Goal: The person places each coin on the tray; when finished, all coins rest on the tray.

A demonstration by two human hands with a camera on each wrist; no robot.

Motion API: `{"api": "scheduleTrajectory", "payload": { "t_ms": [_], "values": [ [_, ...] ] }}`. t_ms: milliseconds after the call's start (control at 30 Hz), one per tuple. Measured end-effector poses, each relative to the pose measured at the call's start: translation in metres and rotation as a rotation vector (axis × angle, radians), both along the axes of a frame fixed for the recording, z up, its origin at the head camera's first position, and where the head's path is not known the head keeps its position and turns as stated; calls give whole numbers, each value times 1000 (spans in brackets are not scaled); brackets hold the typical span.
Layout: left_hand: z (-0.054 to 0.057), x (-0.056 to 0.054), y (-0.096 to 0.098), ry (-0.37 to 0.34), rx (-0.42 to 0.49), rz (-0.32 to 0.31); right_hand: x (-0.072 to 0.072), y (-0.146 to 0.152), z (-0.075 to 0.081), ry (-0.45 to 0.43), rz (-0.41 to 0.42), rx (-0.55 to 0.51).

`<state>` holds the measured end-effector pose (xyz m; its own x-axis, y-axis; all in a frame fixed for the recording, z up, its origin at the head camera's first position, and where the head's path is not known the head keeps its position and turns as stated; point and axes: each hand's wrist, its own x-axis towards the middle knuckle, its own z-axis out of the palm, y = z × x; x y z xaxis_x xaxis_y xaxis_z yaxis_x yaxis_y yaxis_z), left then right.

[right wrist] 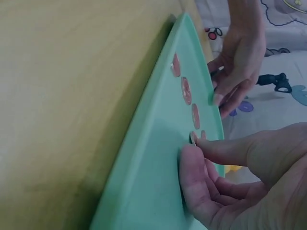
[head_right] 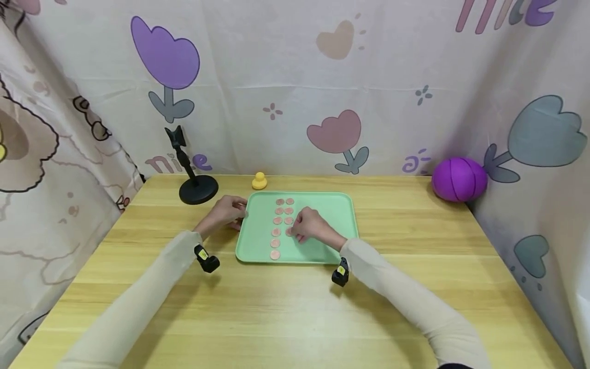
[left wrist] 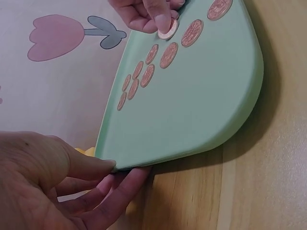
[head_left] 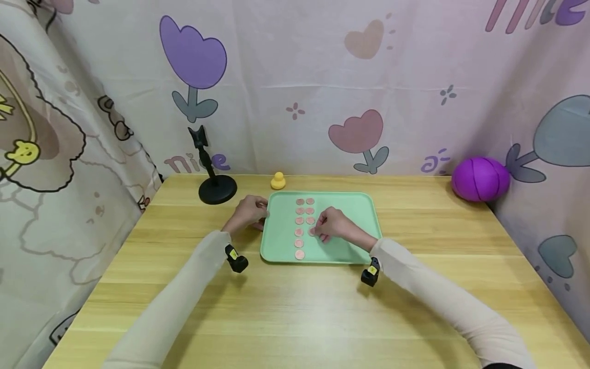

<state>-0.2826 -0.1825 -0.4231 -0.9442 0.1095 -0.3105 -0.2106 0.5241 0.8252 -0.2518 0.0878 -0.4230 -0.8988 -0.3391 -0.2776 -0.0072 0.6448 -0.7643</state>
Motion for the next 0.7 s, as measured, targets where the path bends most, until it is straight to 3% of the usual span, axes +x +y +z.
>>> {"api": "scheduleTrajectory", "payload": {
  "t_ms": [233,500,700],
  "values": [
    [0,2,5,31,-15,-18,5,-2,-2,92,30,94],
    [2,-1,5,46,-42,-20,-1,2,-2,76,33,46],
    [3,0,1,25,-29,-69,-5,14,3,61,57,-1]
  ]
}}
